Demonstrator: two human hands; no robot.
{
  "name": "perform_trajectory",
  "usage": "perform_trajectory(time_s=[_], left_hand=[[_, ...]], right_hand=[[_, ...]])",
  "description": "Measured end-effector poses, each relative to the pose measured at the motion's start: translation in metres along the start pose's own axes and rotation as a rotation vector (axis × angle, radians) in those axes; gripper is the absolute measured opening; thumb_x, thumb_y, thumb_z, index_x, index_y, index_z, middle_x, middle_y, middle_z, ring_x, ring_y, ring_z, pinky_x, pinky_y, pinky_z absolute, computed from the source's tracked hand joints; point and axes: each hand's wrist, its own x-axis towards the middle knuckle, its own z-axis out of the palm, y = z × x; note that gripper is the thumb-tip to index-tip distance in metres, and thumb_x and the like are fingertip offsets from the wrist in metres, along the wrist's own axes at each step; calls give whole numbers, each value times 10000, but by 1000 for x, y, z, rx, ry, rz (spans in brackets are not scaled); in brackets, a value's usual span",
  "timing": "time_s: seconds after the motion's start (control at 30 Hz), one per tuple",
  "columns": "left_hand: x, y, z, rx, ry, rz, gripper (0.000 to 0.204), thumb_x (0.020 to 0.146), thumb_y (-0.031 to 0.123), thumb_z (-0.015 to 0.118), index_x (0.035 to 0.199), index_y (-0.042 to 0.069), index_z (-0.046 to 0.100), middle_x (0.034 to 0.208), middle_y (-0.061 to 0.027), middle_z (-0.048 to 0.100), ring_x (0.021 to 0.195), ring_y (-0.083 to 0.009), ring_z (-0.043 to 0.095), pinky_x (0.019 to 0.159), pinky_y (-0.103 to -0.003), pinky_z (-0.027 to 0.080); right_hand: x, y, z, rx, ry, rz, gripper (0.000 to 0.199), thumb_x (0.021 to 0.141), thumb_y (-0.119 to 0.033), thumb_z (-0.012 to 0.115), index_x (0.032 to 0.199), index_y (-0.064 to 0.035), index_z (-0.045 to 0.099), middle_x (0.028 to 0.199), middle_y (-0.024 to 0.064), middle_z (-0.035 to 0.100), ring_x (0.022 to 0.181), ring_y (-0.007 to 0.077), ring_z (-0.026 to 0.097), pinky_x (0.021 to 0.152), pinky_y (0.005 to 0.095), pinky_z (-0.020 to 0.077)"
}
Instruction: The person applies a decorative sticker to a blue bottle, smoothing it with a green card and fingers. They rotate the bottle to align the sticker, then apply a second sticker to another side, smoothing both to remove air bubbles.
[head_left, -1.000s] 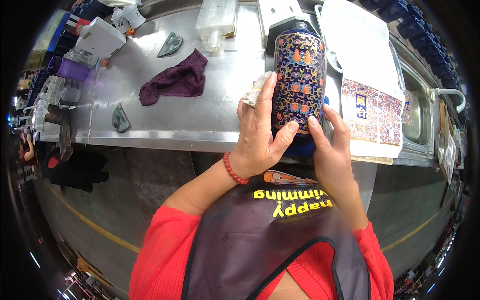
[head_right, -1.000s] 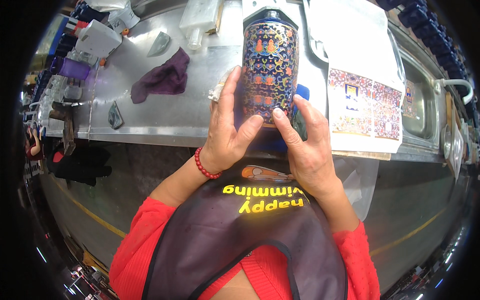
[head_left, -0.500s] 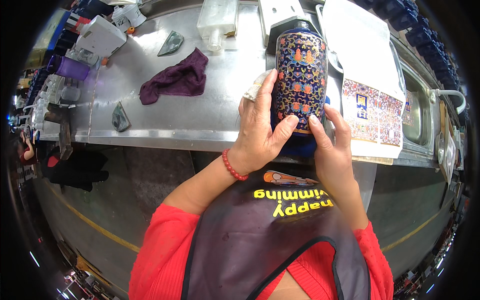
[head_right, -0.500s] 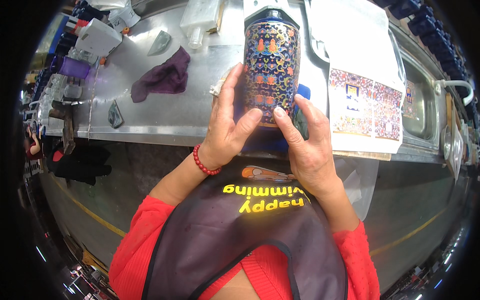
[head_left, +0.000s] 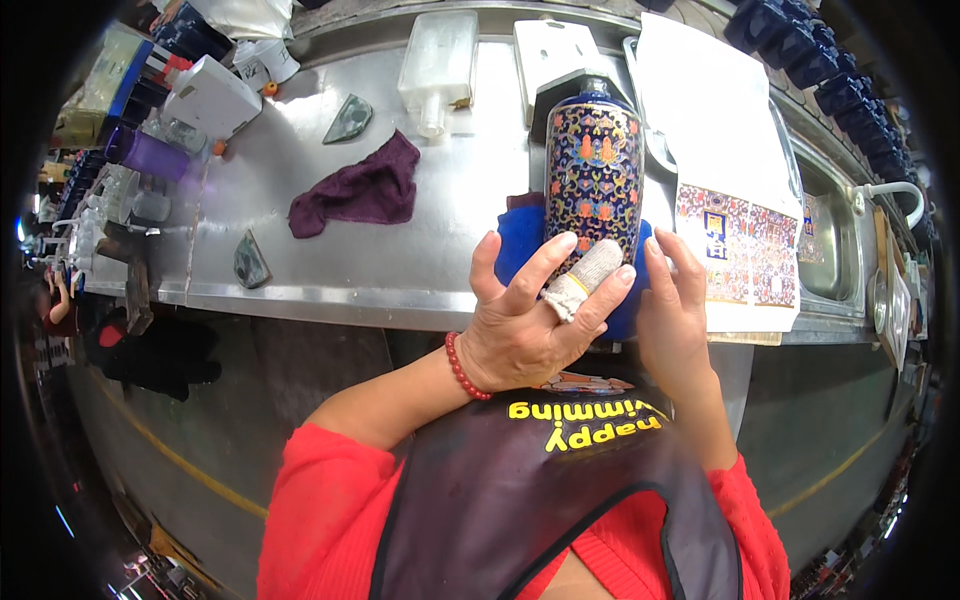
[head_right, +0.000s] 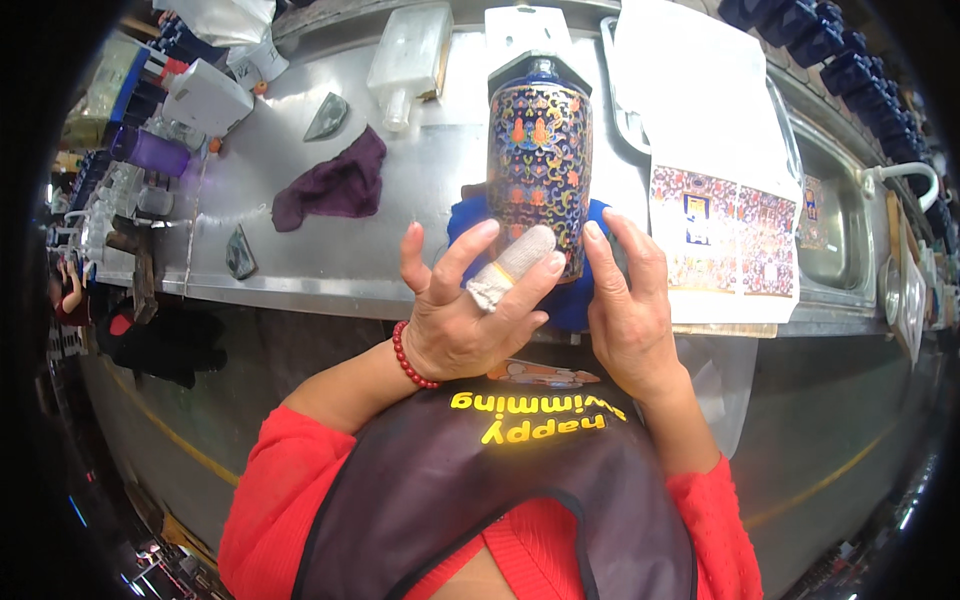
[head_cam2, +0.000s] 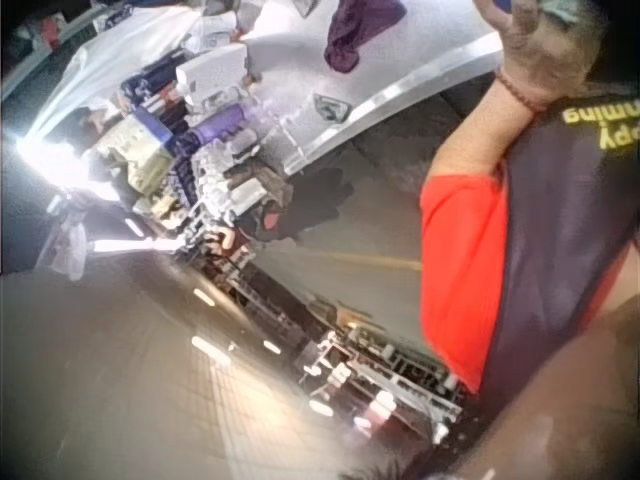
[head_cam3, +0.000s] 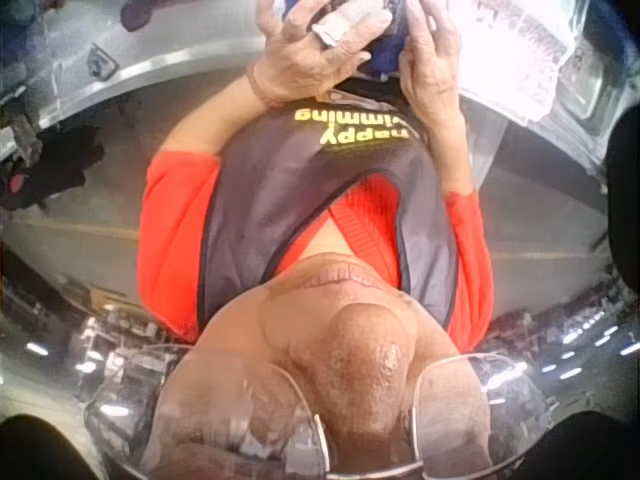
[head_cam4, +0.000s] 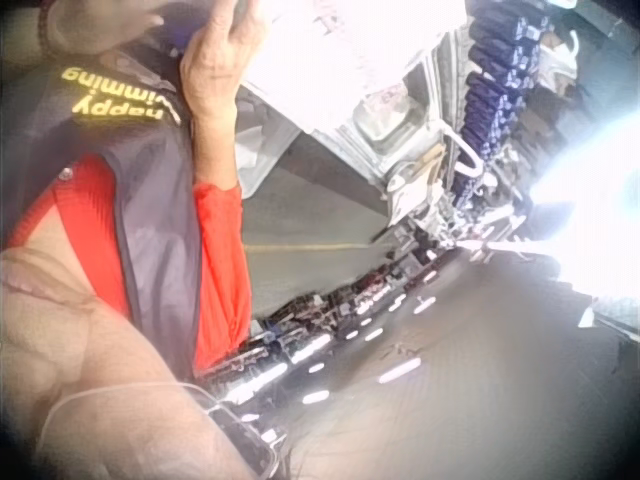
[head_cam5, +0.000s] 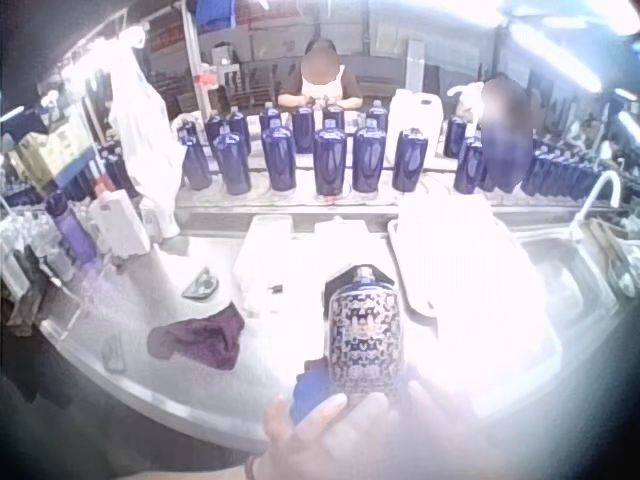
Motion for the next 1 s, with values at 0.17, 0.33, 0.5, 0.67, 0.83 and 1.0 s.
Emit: perform_trajectory(time_s=[0.17, 0.33, 0.5, 0.67, 0.83, 1.0], left_hand=[[6, -2, -5, -60, 39, 18, 390, 847, 328, 719, 1231, 260, 720, 1259, 88, 647, 1279, -232, 489, 1204, -635, 93], [12, -13, -6, -55, -11, 43, 485, 829, 430, 741, 1277, 252, 694, 1335, 16, 647, 1295, -239, 464, 1200, -627, 82], [28, -11, -4, -48, -90, -12, 668, 764, 442, 803, 1375, 237, 627, 1386, -59, 616, 1381, -285, 397, 1200, -630, 75], [40, -10, -1, -76, -184, -49, 781, 726, 446, 850, 1416, 183, 597, 1411, -123, 579, 1352, -338, 453, 1194, -650, 98], [27, -17, 2, -122, -143, -71, 814, 745, 438, 862, 1441, 141, 562, 1432, -133, 572, 1334, -384, 517, 1209, -664, 119], [19, -28, 1, -263, -132, -95, 915, 842, 560, 745, 1524, 31, 442, 1508, -227, 477, 1395, -429, 450, 1185, -692, 106]], right_hand=[[10, 1, -2, -65, -1, -20, 753, 728, 213, 543, 1431, -55, 585, 1418, 249, 522, 1279, 421, 529, 1092, 482, 439], [19, 8, 0, -105, 5, -34, 740, 733, 202, 545, 1431, -42, 578, 1417, 270, 517, 1270, 444, 530, 1081, 492, 440], [40, 21, -2, -107, 54, -104, 697, 769, 167, 551, 1433, -44, 573, 1439, 276, 497, 1271, 457, 521, 1084, 501, 429], [73, 33, -5, -95, -38, -151, 712, 781, 149, 559, 1450, -94, 567, 1463, 256, 483, 1305, 440, 496, 1084, 499, 429], [95, 45, -2, -155, 13, -138, 736, 776, 125, 566, 1475, -101, 545, 1450, 247, 503, 1262, 445, 524, 1064, 510, 451], [99, 53, -2, -204, 23, -105, 727, 784, 124, 559, 1479, -87, 539, 1420, 236, 534, 1240, 433, 543, 1058, 502, 460]])
